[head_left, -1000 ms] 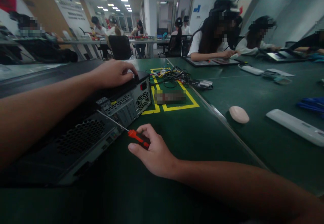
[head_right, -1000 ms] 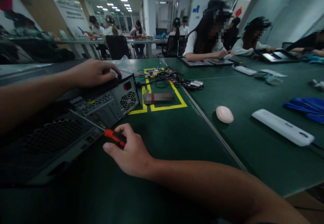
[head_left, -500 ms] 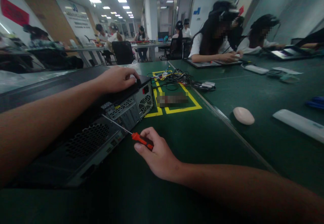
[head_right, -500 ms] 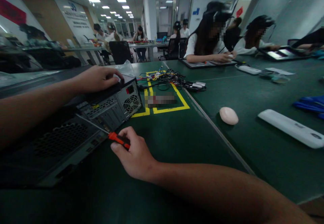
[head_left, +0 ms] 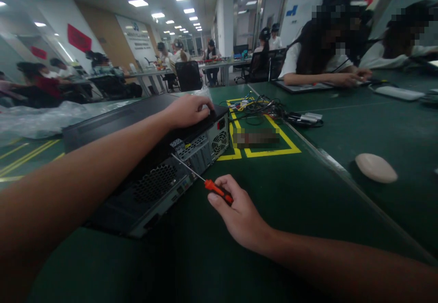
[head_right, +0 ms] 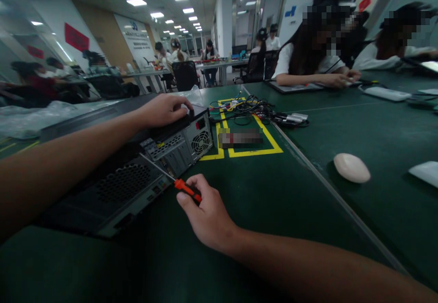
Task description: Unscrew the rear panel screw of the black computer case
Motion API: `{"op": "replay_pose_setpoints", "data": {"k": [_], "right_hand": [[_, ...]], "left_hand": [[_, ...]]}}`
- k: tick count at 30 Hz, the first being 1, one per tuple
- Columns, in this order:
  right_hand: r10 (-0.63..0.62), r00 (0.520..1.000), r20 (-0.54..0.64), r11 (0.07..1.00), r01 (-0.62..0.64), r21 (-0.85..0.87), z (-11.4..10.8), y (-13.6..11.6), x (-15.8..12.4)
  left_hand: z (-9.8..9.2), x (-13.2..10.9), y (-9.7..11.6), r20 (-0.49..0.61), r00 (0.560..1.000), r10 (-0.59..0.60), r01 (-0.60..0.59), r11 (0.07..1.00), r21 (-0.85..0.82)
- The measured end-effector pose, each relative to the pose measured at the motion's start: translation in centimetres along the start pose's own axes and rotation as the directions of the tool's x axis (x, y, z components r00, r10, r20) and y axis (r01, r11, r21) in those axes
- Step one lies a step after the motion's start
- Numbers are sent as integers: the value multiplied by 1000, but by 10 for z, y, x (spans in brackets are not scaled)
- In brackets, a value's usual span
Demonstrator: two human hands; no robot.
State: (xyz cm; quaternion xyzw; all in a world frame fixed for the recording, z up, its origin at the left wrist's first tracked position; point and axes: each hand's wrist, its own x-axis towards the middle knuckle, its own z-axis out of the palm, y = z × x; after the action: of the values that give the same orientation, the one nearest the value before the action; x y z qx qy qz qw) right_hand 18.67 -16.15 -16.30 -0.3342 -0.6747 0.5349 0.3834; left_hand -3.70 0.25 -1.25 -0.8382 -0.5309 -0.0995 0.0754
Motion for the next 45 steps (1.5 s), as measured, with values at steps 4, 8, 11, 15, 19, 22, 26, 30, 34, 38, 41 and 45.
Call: {"op": "replay_pose_setpoints", "data": {"k": [4,8,11,15,19,22,26,30,34,38,41,45], "right_hand": [[16,1000,17,1000,-16,1,0,-2,0],[-9,1000,26,1000,9,-1,0,-2,0],[-1,999,35,1000,1,-1,0,-2,0],[5,1000,27,999,-7,50,1,0,0],[6,1000,12,999,-7,50,3,3,-1],[-3,1000,14,999,2,36,3,1,0],[3,1000,15,1000,-3,17,2,-1,0],[-2,1000,21,1000,2,12,1,0,-1],[13,999,33,1000,-13,9,1,1,0],[15,1000,22,1000,-15,1,1,1,0],[19,999,27,1000,-19,2,1,0,0],[9,1000,23,1000,-9,9,1,0,-1]], "left_hand": [[0,-1,0,-5,1000,0,0,1000,-19],[0,0,-1,-18,1000,16,-17,1000,-25],[1,0,-2,-20,1000,24,-25,999,-35],[1,0,-2,-19,1000,21,-22,999,-34],[-1,-1,0,-11,1000,15,-15,1000,-21],[-2,-1,2,-4,1000,0,0,1000,-17],[-2,-1,4,-3,1000,-9,9,1000,-25],[-2,-1,3,-4,1000,-9,9,999,-38],[-2,-1,3,-12,1000,3,-4,999,-33],[-2,-1,3,-15,1000,1,-1,999,-33],[-2,-1,3,-10,1000,6,-7,1000,-30],[-2,-1,3,-15,1000,13,-13,999,-30]]}}
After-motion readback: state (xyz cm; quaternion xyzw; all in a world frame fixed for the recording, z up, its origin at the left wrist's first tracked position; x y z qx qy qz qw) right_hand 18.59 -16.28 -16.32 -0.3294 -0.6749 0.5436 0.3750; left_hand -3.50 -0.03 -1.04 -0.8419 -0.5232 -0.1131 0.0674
